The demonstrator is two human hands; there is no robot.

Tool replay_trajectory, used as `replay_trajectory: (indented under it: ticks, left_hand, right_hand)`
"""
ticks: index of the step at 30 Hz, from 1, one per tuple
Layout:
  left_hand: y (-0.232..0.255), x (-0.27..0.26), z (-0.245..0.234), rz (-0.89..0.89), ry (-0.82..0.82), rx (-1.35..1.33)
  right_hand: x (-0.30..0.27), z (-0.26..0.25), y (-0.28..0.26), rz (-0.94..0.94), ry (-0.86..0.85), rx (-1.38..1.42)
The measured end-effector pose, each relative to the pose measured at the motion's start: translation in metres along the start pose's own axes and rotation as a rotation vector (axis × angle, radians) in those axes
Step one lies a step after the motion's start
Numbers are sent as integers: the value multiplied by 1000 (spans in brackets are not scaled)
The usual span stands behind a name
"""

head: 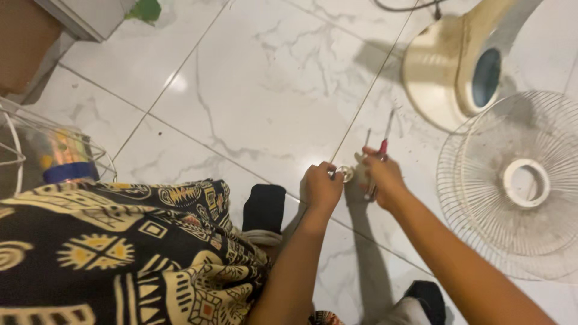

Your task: The person uses a screwdriver to remove the front grille of a standing electric fan, then unscrews the central hub nut and removes the fan blades. The removed parts are placed on the floor.

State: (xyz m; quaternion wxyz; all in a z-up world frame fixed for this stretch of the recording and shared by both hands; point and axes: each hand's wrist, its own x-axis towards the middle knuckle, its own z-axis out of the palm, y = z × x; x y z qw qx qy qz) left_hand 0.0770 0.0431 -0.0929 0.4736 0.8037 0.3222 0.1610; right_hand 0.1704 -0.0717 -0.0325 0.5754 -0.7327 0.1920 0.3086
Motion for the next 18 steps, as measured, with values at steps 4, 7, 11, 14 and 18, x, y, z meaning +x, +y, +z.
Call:
replay_trajectory:
  ticks: [4, 7, 11, 14, 18]
  left_hand:
    - [13, 5, -13, -103, -136, -17]
    - [24, 9, -9, -145, -172, -128]
    - [51, 21, -2, -61, -120, -194]
    - [89, 28, -1, -144, -221, -380]
    - [155, 37, -12, -132, -345, -511]
  right_hand:
    - [-23, 14, -6, 65, -115, 139]
    - [-38, 17, -12, 40, -116, 174]
    - [-44, 10, -30, -60, -70, 241]
    - [-45, -2, -50, -159, 41, 167]
    - [-56, -30, -82, -292, 113, 146]
